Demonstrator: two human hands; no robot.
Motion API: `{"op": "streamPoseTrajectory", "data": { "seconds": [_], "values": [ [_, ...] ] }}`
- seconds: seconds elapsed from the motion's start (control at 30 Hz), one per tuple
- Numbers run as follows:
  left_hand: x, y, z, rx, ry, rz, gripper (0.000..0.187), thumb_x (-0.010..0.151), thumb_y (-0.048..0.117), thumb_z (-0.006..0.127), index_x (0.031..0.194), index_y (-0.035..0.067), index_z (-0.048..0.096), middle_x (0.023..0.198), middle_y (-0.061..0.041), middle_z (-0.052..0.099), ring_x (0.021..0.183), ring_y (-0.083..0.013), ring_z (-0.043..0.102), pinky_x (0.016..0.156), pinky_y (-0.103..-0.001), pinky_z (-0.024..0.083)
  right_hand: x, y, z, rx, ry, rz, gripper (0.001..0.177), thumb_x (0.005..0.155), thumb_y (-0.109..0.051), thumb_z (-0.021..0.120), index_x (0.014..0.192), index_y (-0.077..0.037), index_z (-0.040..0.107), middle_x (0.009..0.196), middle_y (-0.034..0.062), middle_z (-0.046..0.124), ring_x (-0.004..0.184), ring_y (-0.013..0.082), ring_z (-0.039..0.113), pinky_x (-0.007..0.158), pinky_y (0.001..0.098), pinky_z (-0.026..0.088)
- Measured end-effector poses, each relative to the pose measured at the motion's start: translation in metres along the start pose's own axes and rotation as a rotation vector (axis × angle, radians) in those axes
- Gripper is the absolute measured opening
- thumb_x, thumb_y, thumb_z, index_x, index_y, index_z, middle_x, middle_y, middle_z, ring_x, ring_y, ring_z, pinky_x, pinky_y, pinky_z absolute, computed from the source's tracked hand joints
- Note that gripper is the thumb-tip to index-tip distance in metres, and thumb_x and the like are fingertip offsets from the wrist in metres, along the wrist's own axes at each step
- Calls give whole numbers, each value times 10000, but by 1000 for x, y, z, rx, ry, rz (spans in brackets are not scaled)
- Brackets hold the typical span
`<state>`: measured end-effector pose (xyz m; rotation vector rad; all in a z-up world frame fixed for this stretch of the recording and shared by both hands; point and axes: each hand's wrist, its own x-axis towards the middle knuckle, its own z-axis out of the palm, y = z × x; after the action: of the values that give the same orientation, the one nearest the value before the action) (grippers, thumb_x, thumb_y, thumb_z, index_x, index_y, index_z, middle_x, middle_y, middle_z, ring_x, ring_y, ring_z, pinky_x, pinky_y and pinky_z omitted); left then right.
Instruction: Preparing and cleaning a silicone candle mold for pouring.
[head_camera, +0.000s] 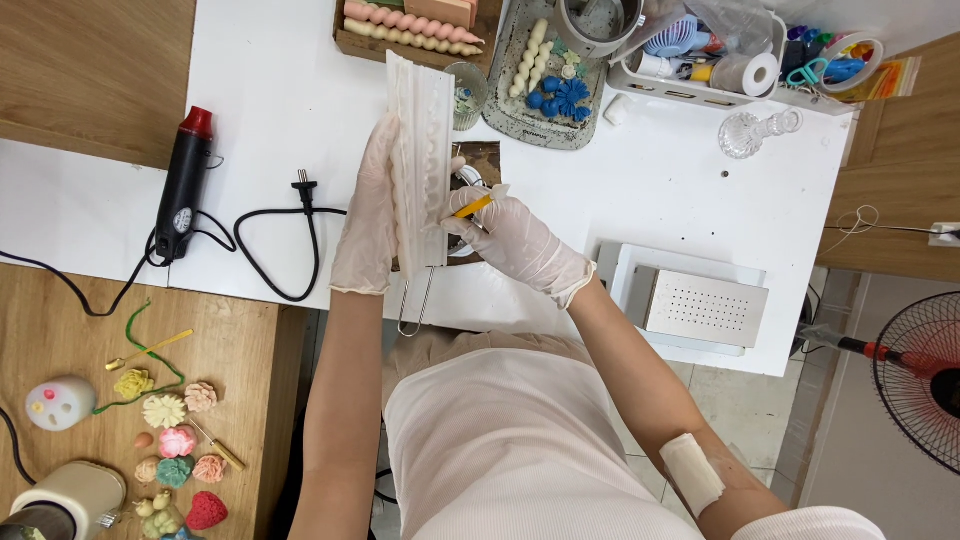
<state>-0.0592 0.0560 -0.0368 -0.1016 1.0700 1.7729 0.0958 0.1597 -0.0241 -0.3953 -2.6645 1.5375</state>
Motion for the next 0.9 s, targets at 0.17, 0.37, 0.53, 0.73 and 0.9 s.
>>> {"op": "streamPoseTrajectory", "data": {
  "seconds": [0.17, 0.37, 0.53, 0.73, 0.9],
  "values": [
    [18, 2, -9, -9, -60, 3, 718, 951, 607, 488, 1388, 39, 531, 1069, -147, 710, 889, -212, 767, 665, -365, 678, 3, 9, 6, -46, 29, -39, 163, 991, -193, 686, 1071, -51, 675, 909, 140, 702, 861, 329, 671, 780, 389, 542],
    [34, -2, -19, 58, -149, 128, 730, 1007, 598, 444, 1453, 23, 505, 1164, -198, 697, 965, -218, 741, 733, -340, 679, 6, 7, 9, 21, -10, 17, 146, 980, -191, 679, 1047, -61, 682, 954, 113, 721, 918, 297, 683, 838, 367, 548],
    [43, -3, -28, -11, -202, 171, 731, 1050, 573, 436, 1491, -10, 477, 1247, -168, 645, 1114, -247, 730, 774, -360, 669, 5, 13, 17, -56, 24, 31, 183, 970, -205, 700, 1055, -46, 665, 980, 134, 704, 940, 320, 677, 835, 385, 543],
    [42, 3, -26, -97, -244, 178, 716, 1036, 554, 404, 1506, 15, 454, 1346, -144, 632, 1140, -253, 716, 803, -372, 679, 1, 18, 16, -28, -6, 44, 164, 973, -198, 696, 1054, -58, 675, 990, 110, 715, 956, 294, 695, 863, 375, 555],
    [39, 6, -25, -66, -246, 213, 698, 1044, 549, 410, 1519, 38, 438, 1433, -117, 605, 1161, -246, 700, 811, -372, 666, 1, -3, -1, 21, 69, -42, 127, 987, -142, 683, 1083, -59, 675, 1045, 95, 715, 978, 280, 680, 880, 371, 555]
  ]
}}
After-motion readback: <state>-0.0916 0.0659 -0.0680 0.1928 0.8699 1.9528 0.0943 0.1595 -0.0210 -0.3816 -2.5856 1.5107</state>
